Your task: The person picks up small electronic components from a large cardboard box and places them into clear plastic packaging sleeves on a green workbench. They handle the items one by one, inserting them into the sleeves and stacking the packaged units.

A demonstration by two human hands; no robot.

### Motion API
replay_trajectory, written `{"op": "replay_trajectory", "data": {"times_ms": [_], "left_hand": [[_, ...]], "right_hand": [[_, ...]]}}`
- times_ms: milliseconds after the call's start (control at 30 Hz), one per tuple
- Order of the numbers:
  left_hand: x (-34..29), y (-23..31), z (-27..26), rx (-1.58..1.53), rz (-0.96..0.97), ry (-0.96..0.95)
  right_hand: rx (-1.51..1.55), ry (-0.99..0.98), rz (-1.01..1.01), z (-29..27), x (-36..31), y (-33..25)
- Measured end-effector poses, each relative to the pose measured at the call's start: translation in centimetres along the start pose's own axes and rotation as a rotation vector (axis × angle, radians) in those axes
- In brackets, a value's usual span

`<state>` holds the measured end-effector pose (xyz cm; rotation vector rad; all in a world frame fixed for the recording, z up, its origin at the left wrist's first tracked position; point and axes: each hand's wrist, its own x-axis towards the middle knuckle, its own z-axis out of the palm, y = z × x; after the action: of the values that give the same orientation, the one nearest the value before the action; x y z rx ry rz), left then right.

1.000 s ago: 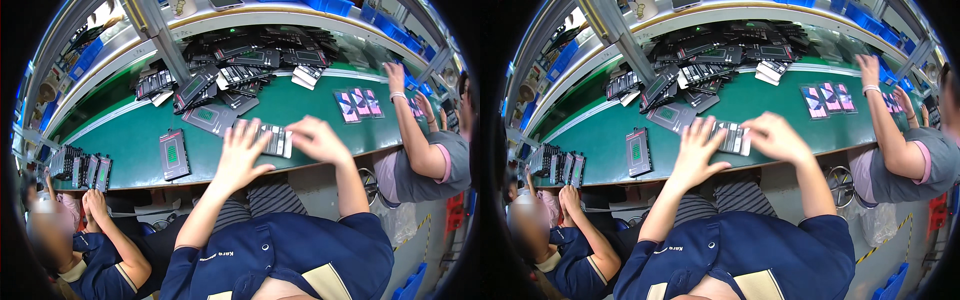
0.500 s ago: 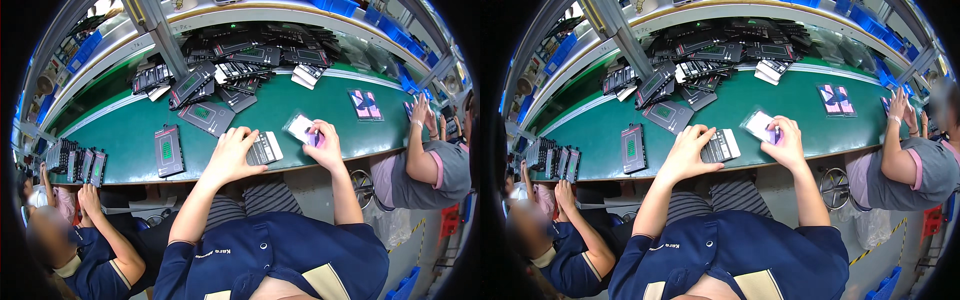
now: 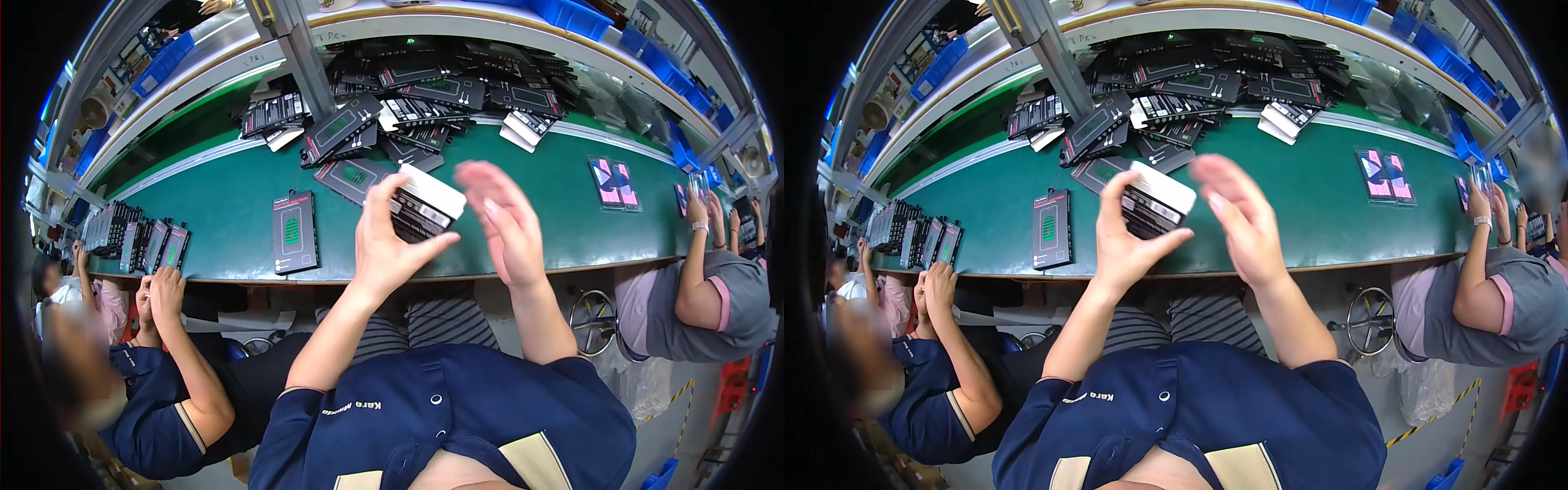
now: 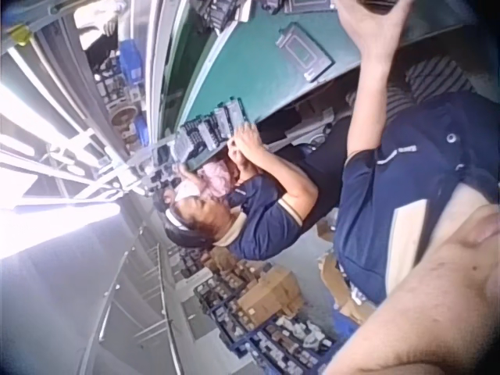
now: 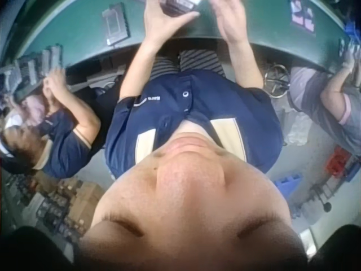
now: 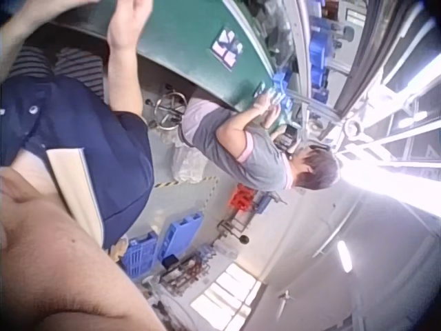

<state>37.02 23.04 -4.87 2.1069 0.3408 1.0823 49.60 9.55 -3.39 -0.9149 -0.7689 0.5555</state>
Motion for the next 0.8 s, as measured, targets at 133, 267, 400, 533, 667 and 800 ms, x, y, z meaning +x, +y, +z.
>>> {"op": "replay_trajectory", "data": {"times_ms": [133,267,400,533,667,800], "left_hand": [[-1.0,-0.3,1.7,-0.494,0.014,0.251],[0.4,0.0,-1.0,-0.939,-0.23,0.127],[-0.3,0.1,-0.7,-0.9,-0.144,0.16],[-0.1,-0.3,-0.2,-0.846,-0.097,0.222],[-0.2,-0.8,-0.1,-0.783,-0.037,0.263],[-0.7,-2.7,-1.6,-0.237,0.23,0.227]], "right_hand": [[0.321,-0.091,0.266,3.4,0.7,2.0],[-0.329,-0.05,-0.382,4.2,0.4,4.4],[-0.073,-0.006,-0.201,4.5,0.1,4.2],[0.136,0.03,-0.167,5.1,0.6,4.7],[0.074,-0.015,-0.254,4.0,0.5,6.3],[-0.339,-0.025,-0.324,2.8,-0.8,8.2]]}}
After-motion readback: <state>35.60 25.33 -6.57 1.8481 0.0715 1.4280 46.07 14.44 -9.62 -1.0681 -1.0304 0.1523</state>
